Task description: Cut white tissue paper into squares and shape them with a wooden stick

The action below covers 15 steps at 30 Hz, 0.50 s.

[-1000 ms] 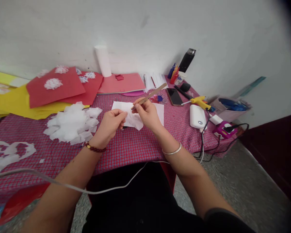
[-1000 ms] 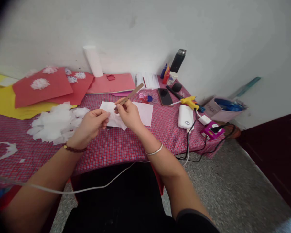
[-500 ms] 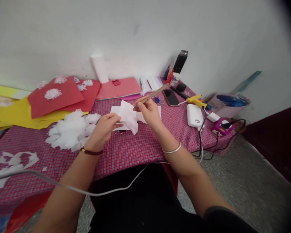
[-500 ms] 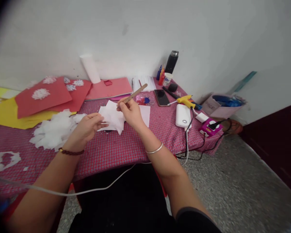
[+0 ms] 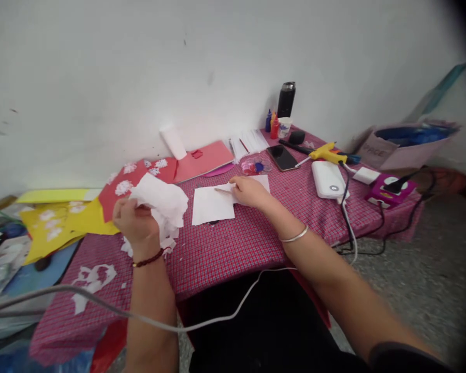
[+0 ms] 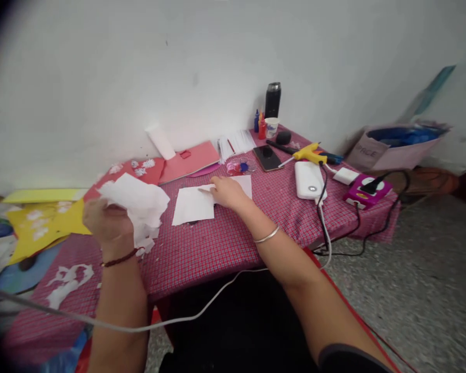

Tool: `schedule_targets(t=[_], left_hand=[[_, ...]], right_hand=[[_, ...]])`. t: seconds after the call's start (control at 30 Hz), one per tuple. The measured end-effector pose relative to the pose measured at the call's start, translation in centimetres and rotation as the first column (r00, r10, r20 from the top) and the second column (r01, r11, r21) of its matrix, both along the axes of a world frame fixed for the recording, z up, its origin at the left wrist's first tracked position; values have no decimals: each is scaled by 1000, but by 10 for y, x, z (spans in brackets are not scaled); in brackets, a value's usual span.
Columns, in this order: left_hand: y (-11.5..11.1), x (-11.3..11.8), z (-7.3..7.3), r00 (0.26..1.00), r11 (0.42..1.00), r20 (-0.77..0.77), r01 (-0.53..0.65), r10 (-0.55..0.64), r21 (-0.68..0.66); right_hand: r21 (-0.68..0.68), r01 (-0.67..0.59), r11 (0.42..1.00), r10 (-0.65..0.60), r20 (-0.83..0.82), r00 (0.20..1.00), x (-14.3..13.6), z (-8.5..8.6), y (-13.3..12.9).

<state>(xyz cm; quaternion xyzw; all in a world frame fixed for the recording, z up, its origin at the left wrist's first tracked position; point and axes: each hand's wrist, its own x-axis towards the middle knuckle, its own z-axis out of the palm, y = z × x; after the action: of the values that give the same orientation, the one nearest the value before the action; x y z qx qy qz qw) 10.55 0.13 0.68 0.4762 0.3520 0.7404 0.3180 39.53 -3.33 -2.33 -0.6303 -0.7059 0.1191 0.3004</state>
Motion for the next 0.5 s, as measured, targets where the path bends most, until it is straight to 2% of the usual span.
schedule_targets(t=[0.03, 0.07, 0.1, 0.13, 0.17, 0.23, 0.3, 0.4, 0.5], left_hand=[[-2, 2, -1, 990, 985, -79, -109, 121, 137], [-6, 8, -3, 961, 955, -194, -146, 199, 257], [-10, 16, -6, 912, 930, -335, -115, 239, 350], [-14, 26, -9, 840, 920, -489, -28, 234, 392], [-18, 37, -12, 751, 918, -630, 84, 197, 387], [-27, 58, -19, 599, 911, -795, 268, 98, 314], [-32, 72, -25, 516, 907, -856, 355, 12, 227], [-35, 80, -31, 489, 928, -872, 341, -37, 152], [-33, 78, -33, 499, 951, -866, 278, -25, 133]], right_hand=[[58, -17, 998, 20, -42, 999, -4, 2, -2], [108, -50, 993, 63, -121, 991, -8, 3, -4], [140, -99, 985, 130, -236, 963, -13, 5, -6], [142, -163, 976, 205, -375, 904, -18, 6, -8], [119, -244, 962, 270, -514, 814, -23, 7, -10], [66, -399, 914, 309, -751, 584, -32, 8, -13], [49, -504, 863, 303, -848, 435, -40, 5, -14], [21, -504, 863, 231, -904, 358, -46, -1, -12], [-73, -422, 904, 90, -931, 353, -49, -6, -7]])
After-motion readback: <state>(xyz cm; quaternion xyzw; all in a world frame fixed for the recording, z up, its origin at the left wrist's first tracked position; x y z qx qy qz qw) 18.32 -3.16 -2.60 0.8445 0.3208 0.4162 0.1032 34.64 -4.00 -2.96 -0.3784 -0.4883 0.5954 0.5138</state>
